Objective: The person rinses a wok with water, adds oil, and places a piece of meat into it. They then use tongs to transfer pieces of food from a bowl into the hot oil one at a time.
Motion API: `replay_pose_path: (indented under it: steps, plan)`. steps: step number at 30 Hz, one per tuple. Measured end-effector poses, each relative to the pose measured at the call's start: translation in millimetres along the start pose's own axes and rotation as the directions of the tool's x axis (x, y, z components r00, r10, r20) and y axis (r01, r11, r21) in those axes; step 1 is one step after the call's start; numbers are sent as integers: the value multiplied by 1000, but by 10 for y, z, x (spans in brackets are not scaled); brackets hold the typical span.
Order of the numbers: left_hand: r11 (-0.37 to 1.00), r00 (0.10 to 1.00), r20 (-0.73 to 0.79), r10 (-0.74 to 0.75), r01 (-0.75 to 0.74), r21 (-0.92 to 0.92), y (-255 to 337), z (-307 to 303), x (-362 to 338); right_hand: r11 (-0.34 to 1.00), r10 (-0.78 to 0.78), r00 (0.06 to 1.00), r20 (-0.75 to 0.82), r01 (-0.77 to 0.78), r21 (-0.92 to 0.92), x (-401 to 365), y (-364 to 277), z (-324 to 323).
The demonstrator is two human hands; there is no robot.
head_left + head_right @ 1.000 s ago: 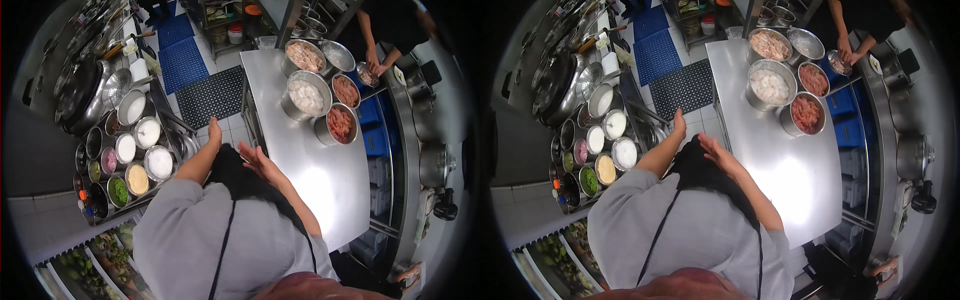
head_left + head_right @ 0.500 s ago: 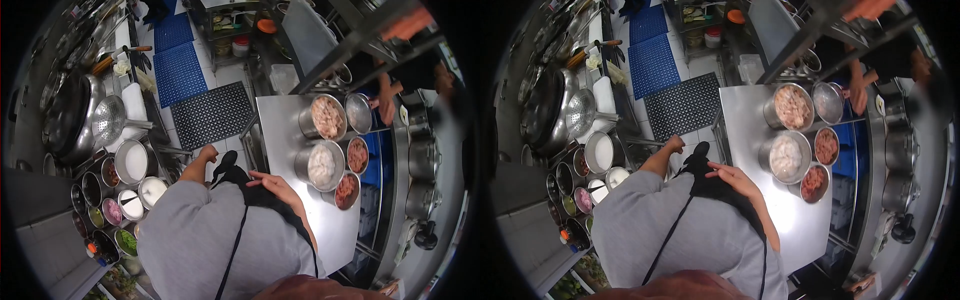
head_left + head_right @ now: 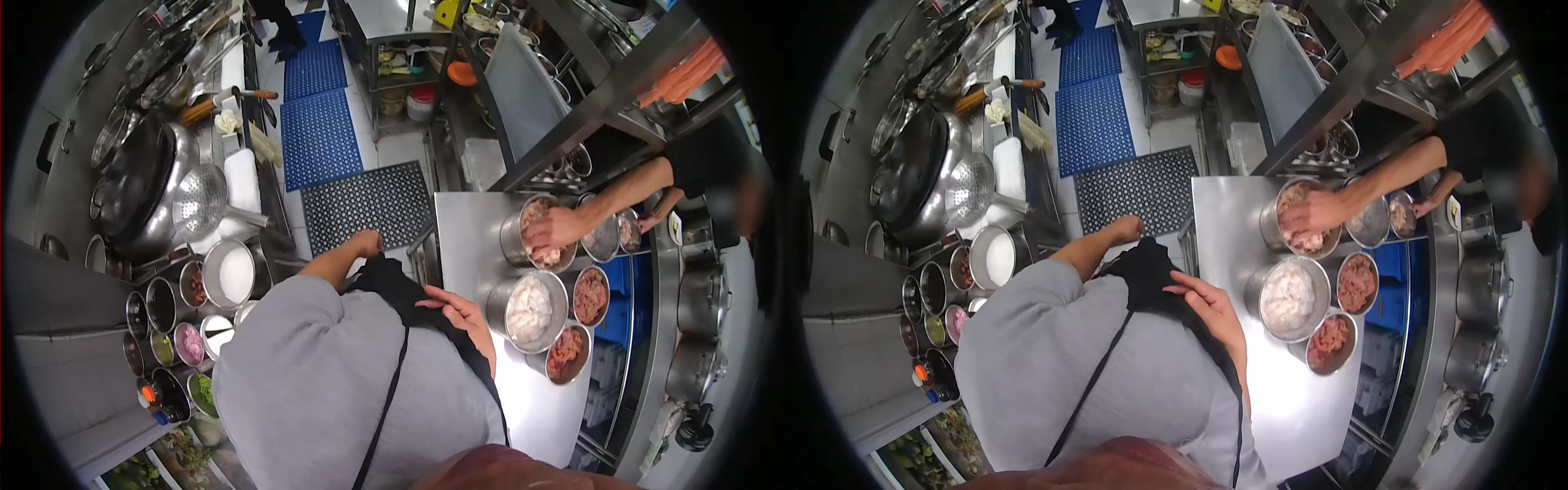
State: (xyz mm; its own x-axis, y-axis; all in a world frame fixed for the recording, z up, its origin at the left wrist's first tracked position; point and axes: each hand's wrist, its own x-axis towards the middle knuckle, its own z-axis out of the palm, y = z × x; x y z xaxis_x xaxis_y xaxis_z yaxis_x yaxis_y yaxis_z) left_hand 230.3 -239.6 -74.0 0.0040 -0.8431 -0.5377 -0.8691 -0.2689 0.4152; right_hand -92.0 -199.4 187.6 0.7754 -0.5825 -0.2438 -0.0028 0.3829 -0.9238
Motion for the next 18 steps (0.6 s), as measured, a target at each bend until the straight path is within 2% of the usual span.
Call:
replay_pose_path:
  steps: [1,6,8,11,14,17,18]
  plan:
    - [1000,997,79,-6,5,17,46,-59,7,1000,1,1000,-14,-1,3,23,8,-22]
    - [999,995,97,-34,34,5,-140,-107,363,990,60,997,-48,-53,132,276,43,-139]
    - [999,991,131,-38,33,40,-246,-210,485,989,74,997,-39,-68,128,503,-16,-180]
    - [991,985,113,-128,132,-24,-835,-213,920,992,97,995,-27,-94,79,1057,-154,-262]
    - [974,981,15,-195,195,-118,-1364,-518,1150,992,127,990,-54,-126,24,1769,-360,-229]
    - [908,952,-2,-306,292,-302,-1873,-800,1388,983,178,984,-2,-178,-36,2552,-591,-221]
    - [910,959,1,-284,270,-315,-2033,-917,1446,989,116,993,11,-115,-96,2849,-607,-251]
